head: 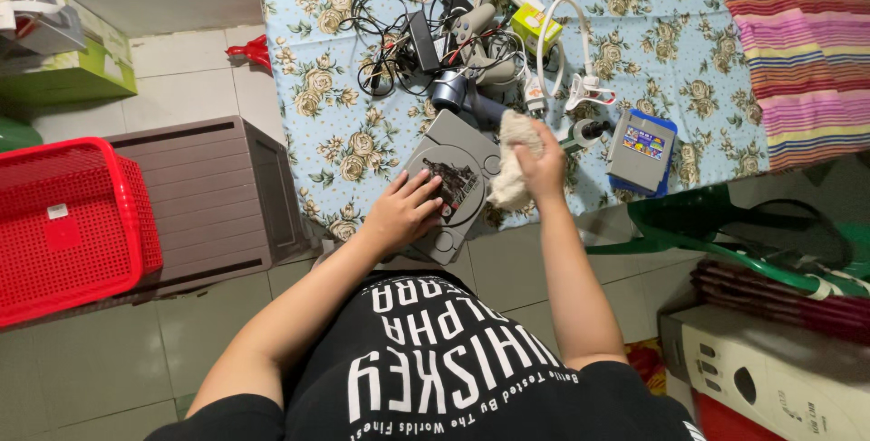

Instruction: The person cleans a game console and various power adapters using a cloth and a spray bottle. The person wipes the top, bottom, and sides of the console, then proceeds to clean a white power cable and several small power adapters individually.

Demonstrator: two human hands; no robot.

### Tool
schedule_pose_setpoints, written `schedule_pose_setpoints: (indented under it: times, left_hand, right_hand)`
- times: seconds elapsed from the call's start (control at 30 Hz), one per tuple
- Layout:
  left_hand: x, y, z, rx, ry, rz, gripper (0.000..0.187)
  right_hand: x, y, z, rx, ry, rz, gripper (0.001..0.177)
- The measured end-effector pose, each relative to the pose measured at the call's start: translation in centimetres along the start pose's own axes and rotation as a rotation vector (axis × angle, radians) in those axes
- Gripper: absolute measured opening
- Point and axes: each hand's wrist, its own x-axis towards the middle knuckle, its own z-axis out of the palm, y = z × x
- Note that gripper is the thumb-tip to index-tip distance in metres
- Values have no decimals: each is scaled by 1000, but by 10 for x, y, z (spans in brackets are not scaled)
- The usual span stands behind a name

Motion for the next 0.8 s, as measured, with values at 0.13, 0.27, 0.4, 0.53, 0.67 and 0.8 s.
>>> schedule_pose_setpoints:
  times: [0.13, 0.27, 0.4, 0.53, 0.67, 0.8]
  left_hand:
    - [-1, -5, 7, 64, -21, -37, 31]
    - [-3, -5, 9, 245, -105, -28, 46]
    - [-10, -12, 9, 323, -82, -140, 55]
    - [-8, -8, 3, 303, -84, -304, 61]
    - [-8, -2, 3, 279, -54, -316, 80]
    - [-10, -8, 5, 322, -108, -295, 87]
  right_hand:
    - [-8, -28, 48, -341, -116, -237, 46]
    - [-19, -52, 72, -381, -125, -336, 33]
    - [-39, -51, 66, -502, -139, -281, 25]
    - [-65, -45, 61, -576, -239, -492, 23]
    - [-23, -37, 61, -490, -421, -591, 29]
    - [28, -44, 99, -440, -304, -554, 25]
